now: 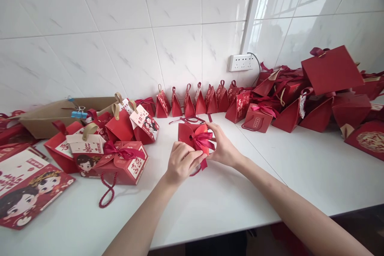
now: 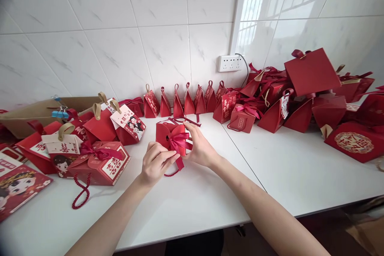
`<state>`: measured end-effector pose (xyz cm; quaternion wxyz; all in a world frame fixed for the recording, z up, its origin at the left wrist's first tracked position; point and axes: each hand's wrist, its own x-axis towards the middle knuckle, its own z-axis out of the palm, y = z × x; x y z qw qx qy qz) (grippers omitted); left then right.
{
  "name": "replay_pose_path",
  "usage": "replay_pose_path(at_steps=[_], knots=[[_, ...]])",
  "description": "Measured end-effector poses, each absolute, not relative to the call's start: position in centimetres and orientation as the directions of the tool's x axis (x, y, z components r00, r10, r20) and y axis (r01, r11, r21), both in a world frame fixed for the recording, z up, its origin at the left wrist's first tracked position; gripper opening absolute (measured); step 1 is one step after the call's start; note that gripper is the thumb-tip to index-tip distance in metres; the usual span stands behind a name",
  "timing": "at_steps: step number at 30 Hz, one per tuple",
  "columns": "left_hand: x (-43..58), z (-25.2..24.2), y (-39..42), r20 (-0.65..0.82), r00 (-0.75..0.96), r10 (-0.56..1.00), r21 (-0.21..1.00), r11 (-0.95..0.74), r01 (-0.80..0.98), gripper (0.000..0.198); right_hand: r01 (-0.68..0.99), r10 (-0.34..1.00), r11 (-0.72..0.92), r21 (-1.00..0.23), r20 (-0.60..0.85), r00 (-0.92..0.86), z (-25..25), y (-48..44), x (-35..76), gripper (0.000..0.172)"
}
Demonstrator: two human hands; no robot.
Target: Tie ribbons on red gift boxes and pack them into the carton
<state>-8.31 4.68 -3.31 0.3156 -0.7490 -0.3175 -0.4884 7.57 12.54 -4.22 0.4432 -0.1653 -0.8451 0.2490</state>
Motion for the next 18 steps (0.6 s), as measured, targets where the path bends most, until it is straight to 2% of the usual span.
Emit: replay_pose_path(at_steps=[2, 3, 4, 6, 8, 9, 12, 14, 16, 18], knots=[[-8.3, -3.2, 4.5, 0.931, 0.302, 0.205, -0.115, -0.621, 0.776, 0.004, 0.071, 0.514, 0.812, -0.579, 0.653, -0.556, -4.2, 12.6, 7.6, 0.096], [-8.3, -3.2, 4.5, 0.938, 0.246, 0.246, -0.038, -0.630, 0.776, 0.005, 0.077, 0.518, 0.810, -0.581, 0.649, -0.557, -4.2, 12.6, 7.7, 0.096], [-8.3, -3.1, 4.5, 0.943, 0.132, 0.304, 0.090, -0.619, 0.780, 0.009, 0.085, 0.521, 0.810, -0.580, 0.646, -0.557, -4.1, 12.6, 7.7, 0.095], [-8.5, -3.1, 4.7, 0.868, -0.222, 0.445, 0.452, -0.522, 0.723, 0.020, 0.100, 0.519, 0.815, -0.570, 0.643, -0.563, -4.0, 12.7, 7.8, 0.093], [-9.0, -3.3, 5.3, 0.648, -0.509, 0.567, 0.754, -0.380, 0.537, 0.027, 0.114, 0.511, 0.823, -0.556, 0.639, -0.575, -3.9, 12.8, 7.9, 0.092], [-9.4, -3.5, 5.8, 0.538, -0.571, 0.620, 0.839, -0.330, 0.432, 0.029, 0.120, 0.505, 0.828, -0.548, 0.637, -0.582, -3.8, 12.9, 8.0, 0.092], [-10.3, -4.5, 7.1, 0.300, -0.555, 0.775, 0.952, -0.275, 0.131, 0.038, 0.133, 0.510, 0.820, -0.557, 0.606, -0.610, -3.8, 13.1, 8.1, 0.095], [-10.6, -5.1, 7.6, 0.206, -0.451, 0.869, 0.968, -0.247, -0.034, 0.048, 0.118, 0.529, 0.782, -0.612, 0.551, -0.646, -4.0, 13.4, 8.2, 0.098], [-10.6, -5.4, 7.6, 0.207, -0.299, 0.932, 0.964, -0.246, -0.101, 0.055, 0.105, 0.549, 0.732, -0.673, 0.491, -0.676, -4.2, 13.6, 8.3, 0.100], [-10.4, -5.4, 7.3, 0.267, -0.176, 0.948, 0.954, -0.285, -0.088, 0.058, 0.120, 0.565, 0.717, -0.687, 0.472, -0.677, -4.4, 13.9, 8.4, 0.102]])
